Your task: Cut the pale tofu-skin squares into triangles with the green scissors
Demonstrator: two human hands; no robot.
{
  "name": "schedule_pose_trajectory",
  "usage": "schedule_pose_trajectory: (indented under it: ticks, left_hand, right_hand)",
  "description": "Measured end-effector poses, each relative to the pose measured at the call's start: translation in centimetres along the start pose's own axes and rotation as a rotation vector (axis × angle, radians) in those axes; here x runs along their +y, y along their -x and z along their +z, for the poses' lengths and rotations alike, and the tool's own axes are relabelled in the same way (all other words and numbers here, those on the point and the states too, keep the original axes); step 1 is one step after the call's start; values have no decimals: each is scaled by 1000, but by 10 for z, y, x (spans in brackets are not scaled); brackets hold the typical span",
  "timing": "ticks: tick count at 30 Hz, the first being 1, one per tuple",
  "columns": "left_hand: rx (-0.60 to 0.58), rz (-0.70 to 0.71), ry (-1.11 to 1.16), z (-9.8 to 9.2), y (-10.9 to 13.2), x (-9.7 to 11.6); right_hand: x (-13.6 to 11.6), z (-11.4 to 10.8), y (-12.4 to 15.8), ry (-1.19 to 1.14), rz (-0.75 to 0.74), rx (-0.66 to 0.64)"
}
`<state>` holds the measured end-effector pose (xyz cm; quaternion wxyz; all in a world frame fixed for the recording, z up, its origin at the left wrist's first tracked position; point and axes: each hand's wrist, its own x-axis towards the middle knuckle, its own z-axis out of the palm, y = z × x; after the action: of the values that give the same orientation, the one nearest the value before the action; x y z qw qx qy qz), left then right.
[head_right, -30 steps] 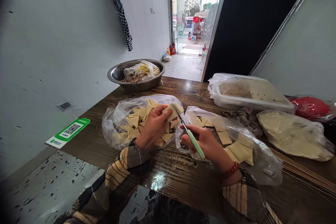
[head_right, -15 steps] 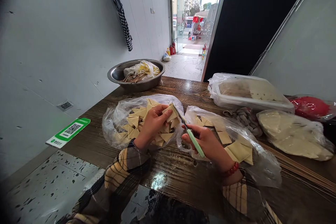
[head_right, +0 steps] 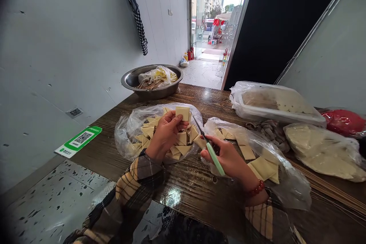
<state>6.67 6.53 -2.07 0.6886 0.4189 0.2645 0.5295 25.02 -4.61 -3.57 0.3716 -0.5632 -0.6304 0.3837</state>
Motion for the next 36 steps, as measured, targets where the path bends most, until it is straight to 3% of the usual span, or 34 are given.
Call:
schedule_pose_trajectory:
  ticks: [9, 19, 36]
  left_hand:
    - [-45, 0, 20, 0, 2, -2]
    - [-43, -14, -70, 2, 3, -3]
    - [-53, -15, -98, 4, 5, -2]
  right_hand:
    - [-4, 0, 1, 82, 15, 54]
    - [1, 0, -1, 126, 40, -19]
    - [-4, 1, 0, 70, 64, -23]
